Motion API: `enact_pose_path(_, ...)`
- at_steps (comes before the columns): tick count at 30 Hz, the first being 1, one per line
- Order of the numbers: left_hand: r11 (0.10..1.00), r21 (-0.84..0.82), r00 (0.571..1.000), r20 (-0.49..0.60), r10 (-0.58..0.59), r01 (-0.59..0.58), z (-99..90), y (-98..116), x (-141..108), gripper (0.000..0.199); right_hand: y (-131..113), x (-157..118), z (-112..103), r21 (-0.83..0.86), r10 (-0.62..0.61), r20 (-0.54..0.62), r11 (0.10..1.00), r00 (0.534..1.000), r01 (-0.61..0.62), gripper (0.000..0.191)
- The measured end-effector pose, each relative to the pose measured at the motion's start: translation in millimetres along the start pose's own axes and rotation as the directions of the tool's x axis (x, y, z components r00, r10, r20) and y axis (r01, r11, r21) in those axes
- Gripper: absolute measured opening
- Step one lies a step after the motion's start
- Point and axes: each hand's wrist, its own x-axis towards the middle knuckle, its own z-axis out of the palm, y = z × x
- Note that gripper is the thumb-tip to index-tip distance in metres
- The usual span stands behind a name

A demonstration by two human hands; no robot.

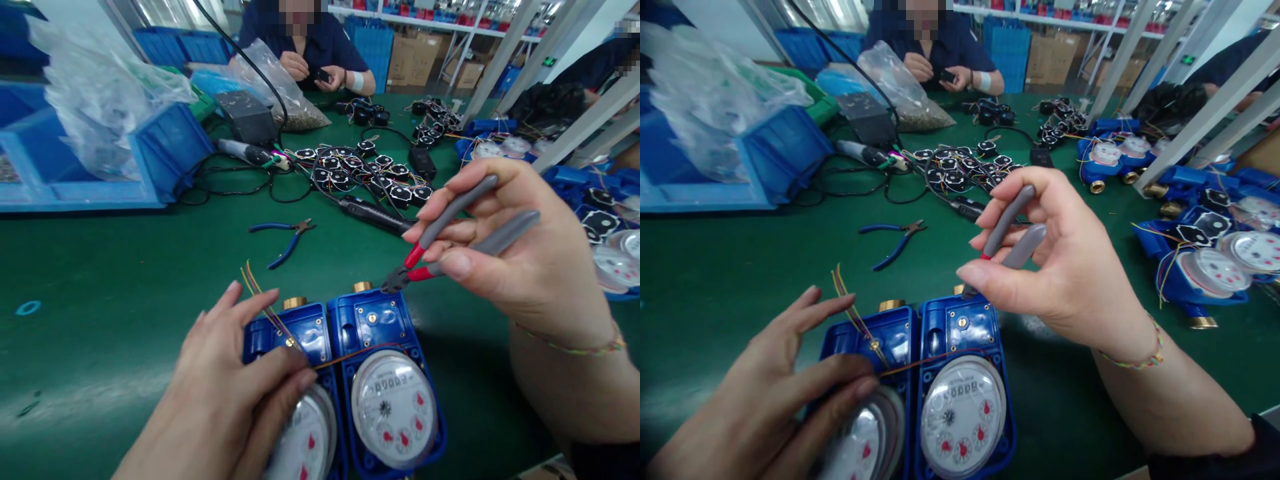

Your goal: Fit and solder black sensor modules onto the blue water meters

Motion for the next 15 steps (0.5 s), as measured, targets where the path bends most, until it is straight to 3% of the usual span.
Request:
enact_pose_path(5,0.96,-0.236,0.965,0.246,-0.088,0.148,1.7,-12.0,11.5,0.019,3.6,-1.9,1.6,-0.021,0.004,-0.01,1.0,1.0,-0.004,0.047)
enact_pose_path(10,0.895,-0.362,0.953,0.246,-0.179,0.262,5.0,-12.5,14.4,0.019,10.5,-5.2,6.3,-0.021,0.006,-0.001,1.0,1.0,-0.006,0.049)
enact_pose_path(15,0.85,-0.49,0.978,0.162,-0.131,0.195,-10.5,-1.1,8.7,0.015,14.1,-9.9,22.1,0.125,0.008,-0.018,0.992,1.0,-0.005,0.047)
